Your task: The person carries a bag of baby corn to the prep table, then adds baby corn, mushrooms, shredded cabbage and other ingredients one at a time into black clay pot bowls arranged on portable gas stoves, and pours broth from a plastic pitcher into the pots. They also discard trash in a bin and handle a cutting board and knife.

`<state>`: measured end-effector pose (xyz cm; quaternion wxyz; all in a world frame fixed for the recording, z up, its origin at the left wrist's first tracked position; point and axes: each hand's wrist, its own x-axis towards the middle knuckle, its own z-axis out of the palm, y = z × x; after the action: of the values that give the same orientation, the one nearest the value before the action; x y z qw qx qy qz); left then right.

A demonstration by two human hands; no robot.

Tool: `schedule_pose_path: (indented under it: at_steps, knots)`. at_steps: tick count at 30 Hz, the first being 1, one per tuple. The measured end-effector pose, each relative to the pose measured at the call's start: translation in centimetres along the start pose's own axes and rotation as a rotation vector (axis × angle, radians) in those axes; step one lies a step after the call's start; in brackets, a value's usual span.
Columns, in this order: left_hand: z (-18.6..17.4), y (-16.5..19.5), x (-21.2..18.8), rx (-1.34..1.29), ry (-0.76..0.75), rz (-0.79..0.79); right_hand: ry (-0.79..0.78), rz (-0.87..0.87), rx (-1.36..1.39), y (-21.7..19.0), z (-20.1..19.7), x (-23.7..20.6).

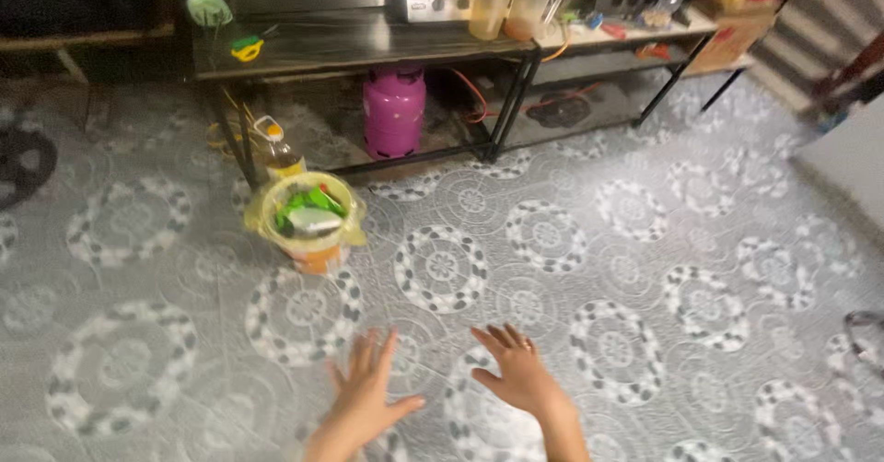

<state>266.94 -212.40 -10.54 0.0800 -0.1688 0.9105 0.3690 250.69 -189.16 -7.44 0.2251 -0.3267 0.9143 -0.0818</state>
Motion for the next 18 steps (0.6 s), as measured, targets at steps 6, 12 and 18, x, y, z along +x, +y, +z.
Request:
schedule_pose_path:
  at_steps: [6, 12, 18]
  knots:
    - [-7.6, -2.1, 18.0, 0.142, -0.309, 0.085, -0.105, 0.154, -0.067, -2.7, -4.6, 17.3]
    - [-8.2, -3.0, 32.6, 0.297, -0.134, 0.164, -0.035, 0.084, 0.216, 7.2, -7.1, 30.5]
    - [-13.4, 1.2, 47.0, 0.231, -0.262, -0.050, -0.070, 0.171, 0.232, 18.9, -14.9, 46.0]
